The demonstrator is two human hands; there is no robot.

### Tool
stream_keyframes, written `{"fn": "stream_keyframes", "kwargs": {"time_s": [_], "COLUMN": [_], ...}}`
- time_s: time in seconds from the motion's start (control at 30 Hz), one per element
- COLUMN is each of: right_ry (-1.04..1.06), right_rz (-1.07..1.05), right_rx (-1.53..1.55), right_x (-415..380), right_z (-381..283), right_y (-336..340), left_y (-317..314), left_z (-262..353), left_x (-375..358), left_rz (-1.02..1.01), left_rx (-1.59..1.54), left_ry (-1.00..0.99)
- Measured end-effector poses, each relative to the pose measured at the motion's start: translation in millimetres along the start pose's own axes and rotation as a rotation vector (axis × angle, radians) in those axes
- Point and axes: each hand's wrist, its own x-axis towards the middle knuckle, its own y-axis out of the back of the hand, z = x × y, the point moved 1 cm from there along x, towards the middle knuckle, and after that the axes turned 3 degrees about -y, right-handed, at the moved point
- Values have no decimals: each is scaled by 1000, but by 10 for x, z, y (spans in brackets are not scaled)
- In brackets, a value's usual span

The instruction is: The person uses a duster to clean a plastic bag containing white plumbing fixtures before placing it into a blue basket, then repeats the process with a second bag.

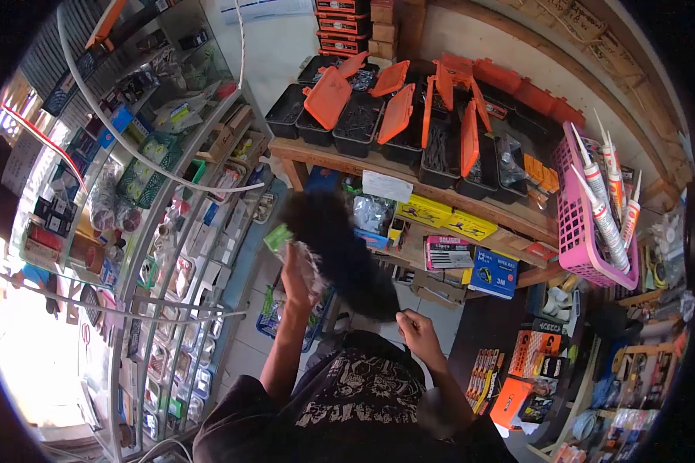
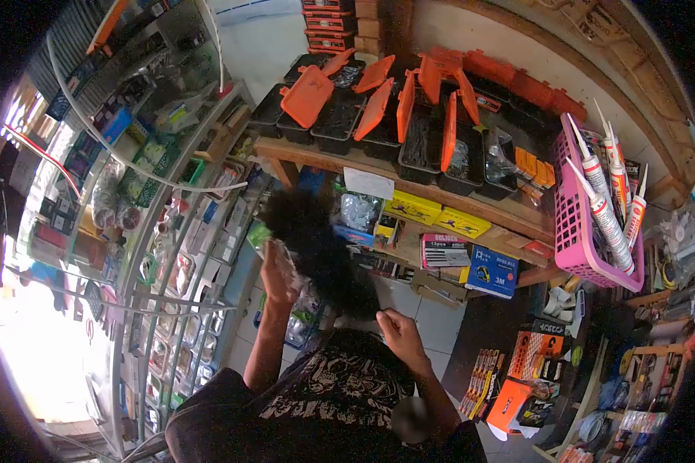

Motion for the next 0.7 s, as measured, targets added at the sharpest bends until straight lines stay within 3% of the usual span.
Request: {"fn": "stream_keyframes", "kwargs": {"time_s": [0.03, 0.13, 0.27, 0.4, 0.43, 0.47, 0.53, 0.57, 0.6, 0.67, 0.7], "right_ry": [-2, -31, -88, -69, -69, -43, -26, -17, -5, -3, 4], "right_rz": [7, 42, -20, -92, -97, -94, -80, -104, -124, -116, -130], "right_rx": [3, 138, 178, 39, 41, 25, 14, -39, -92, -50, -63], "right_x": [24, 135, 146, 39, 50, 66, 111, 163, 211, 231, 227], "right_z": [-39, -242, -179, 88, 67, 12, -90, -145, -209, -314, -311], "right_y": [-12, -13, 39, 204, 240, 283, 334, 356, 379, 406, 433], "left_y": [-124, 122, -224, 44, 104, 363, 956, 481, 478, 567, 772], "left_z": [23, -369, -61, 89, 105, -71, -544, -222, -279, -463, -536], "left_x": [-120, -89, -260, 2, 46, 151, 362, -56, -64, -50, 110], "left_rz": [-40, -205, -45, -125, -57, -54, -385, -309, -322, -610, -580], "left_rx": [69, 120, 392, 254, 369, 372, 832, 1060, 1065, 1123, 813], "left_ry": [172, 250, 169, 124, 254, 255, 120, 381, 384, 341, 434]}}
